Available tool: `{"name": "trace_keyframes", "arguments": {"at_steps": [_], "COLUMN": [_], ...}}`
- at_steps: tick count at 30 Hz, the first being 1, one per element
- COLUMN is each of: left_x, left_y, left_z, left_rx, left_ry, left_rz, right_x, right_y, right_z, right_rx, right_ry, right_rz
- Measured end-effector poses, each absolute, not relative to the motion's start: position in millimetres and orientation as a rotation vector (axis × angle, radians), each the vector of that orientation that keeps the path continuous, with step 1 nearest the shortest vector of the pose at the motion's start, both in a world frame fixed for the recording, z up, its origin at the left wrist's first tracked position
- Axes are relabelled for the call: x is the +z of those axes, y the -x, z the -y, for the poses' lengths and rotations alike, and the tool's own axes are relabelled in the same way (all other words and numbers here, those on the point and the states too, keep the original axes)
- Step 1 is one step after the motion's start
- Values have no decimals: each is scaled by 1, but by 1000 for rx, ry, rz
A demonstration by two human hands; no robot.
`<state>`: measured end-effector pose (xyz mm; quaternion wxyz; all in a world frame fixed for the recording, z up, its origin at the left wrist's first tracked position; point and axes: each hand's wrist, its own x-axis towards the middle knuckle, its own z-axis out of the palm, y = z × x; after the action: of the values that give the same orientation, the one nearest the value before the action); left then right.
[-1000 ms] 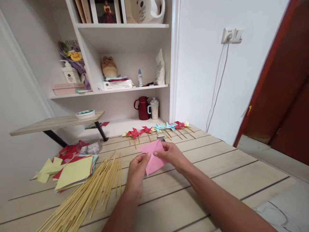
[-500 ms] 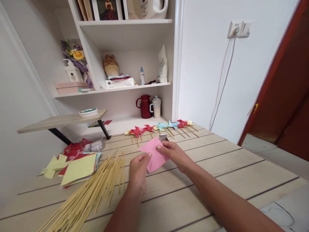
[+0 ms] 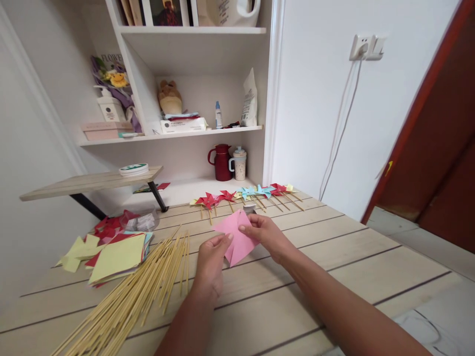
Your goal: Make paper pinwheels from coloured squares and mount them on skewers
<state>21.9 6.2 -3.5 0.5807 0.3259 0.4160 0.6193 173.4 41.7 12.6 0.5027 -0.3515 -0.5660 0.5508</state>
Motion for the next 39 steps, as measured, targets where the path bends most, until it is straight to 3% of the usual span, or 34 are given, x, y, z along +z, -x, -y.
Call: {"name": "trace_keyframes", "arguments": {"at_steps": [4, 9, 13, 24, 39], "left_x": [-1, 1, 4, 8, 6], "left_y": [-19, -10, -3, -7, -9], "left_z": [-8, -15, -18, -11, -7], "left_rx": [1500, 1655, 1753, 1646, 1619], "left_ry": [-572, -387, -326, -356, -487], "left_rz": [-942, -917, -841, -704, -763], "right_x": [11, 10, 4, -16, -7], "right_y": [-175, -174, -162, -147, -151], "right_z": [-42, -35, -26, -27, -28], "right_rx": [1068, 372, 145, -87, 103], "right_ry": [883, 884, 787, 819, 689], "right_rz": [1399, 1629, 1828, 2006, 1792]}}
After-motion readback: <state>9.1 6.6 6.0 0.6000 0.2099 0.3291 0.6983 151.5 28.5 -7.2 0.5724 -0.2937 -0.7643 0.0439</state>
